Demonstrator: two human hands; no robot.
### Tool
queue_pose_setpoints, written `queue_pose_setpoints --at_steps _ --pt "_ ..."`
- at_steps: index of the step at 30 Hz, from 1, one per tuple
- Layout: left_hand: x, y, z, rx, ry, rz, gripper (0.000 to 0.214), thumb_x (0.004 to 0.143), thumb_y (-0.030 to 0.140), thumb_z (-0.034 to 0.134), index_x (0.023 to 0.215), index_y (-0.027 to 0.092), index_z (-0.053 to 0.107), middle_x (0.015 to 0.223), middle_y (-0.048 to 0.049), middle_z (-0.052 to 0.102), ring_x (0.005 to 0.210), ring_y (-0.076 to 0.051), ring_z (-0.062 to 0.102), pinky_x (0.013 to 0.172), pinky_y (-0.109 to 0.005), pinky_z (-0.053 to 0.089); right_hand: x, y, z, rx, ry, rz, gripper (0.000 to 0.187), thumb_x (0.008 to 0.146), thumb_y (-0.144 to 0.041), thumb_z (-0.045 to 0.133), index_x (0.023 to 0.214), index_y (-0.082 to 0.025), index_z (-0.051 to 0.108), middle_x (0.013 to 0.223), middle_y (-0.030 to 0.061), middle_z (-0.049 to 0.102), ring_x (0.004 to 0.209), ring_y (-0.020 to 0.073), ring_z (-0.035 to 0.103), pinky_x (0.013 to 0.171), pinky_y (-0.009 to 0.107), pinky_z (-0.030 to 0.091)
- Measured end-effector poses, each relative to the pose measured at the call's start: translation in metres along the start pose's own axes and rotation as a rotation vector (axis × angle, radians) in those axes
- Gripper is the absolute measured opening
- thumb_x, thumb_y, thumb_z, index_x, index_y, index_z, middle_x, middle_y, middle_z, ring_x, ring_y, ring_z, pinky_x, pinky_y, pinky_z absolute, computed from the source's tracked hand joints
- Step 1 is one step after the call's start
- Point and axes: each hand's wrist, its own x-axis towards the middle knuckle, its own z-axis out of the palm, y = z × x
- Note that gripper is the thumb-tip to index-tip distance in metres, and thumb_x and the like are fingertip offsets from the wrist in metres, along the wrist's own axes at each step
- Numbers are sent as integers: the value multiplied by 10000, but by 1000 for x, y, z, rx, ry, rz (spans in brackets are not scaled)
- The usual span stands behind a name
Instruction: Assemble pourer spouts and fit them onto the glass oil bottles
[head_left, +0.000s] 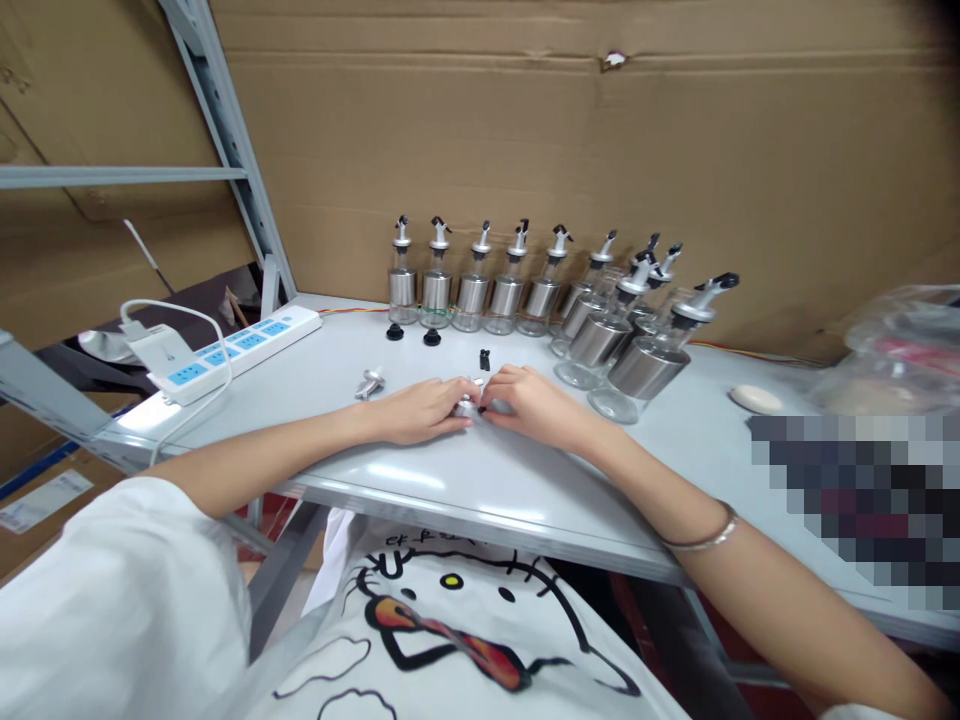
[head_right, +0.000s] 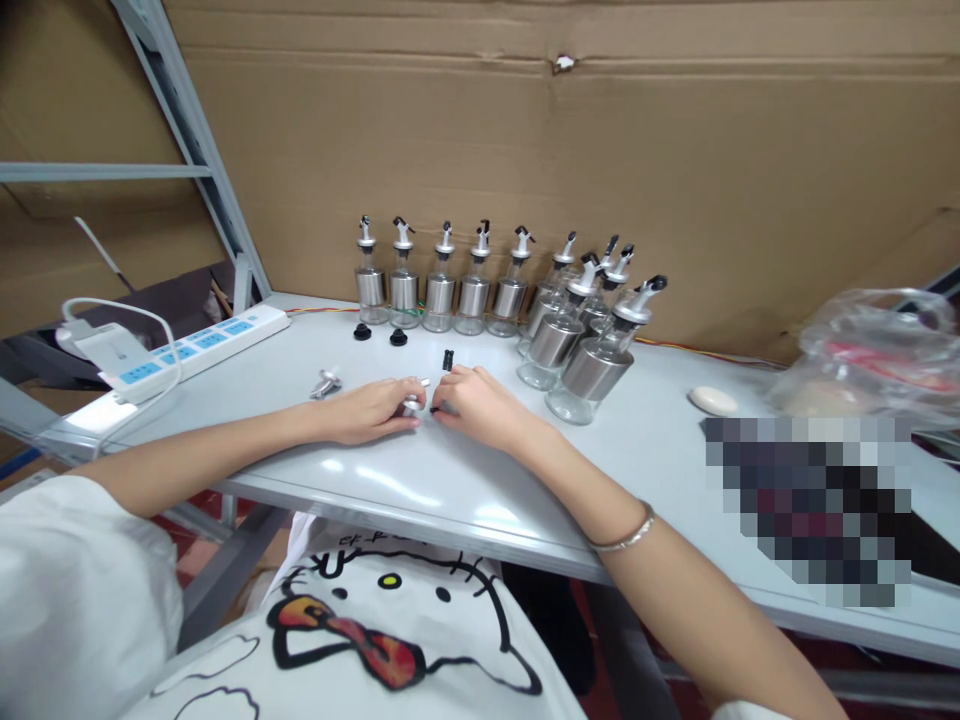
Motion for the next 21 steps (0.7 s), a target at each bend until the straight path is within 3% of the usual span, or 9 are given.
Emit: queue_pose_setpoints --at_steps 5,9,21 --pt "-2 -4 4 -52 64 77 171 943 278 404 1062 212 301 1042 -81 515 756 -149 553 727 -305 455 -1 -4 -11 302 242 125 32 756 -143 629 766 -171 639 785 19 708 718 154 639 694 269 456" --pt "-2 -3 5 -39 66 87 182 947 299 387 1059 223 266 1020 -70 504 720 -138 539 715 -312 460 -1 -7 -17 367 382 172 69 750 -194 644 704 -182 593 734 6 692 676 148 626 651 257 450" --pt "-2 -2 3 -48 58 130 211 946 345 394 1050 228 252 991 -58 517 701 -128 525 713 -304 455 -1 -3 -12 362 362 86 79 795 -238 629 750 -183 595 770 26 672 732 162 615 691 289 472"
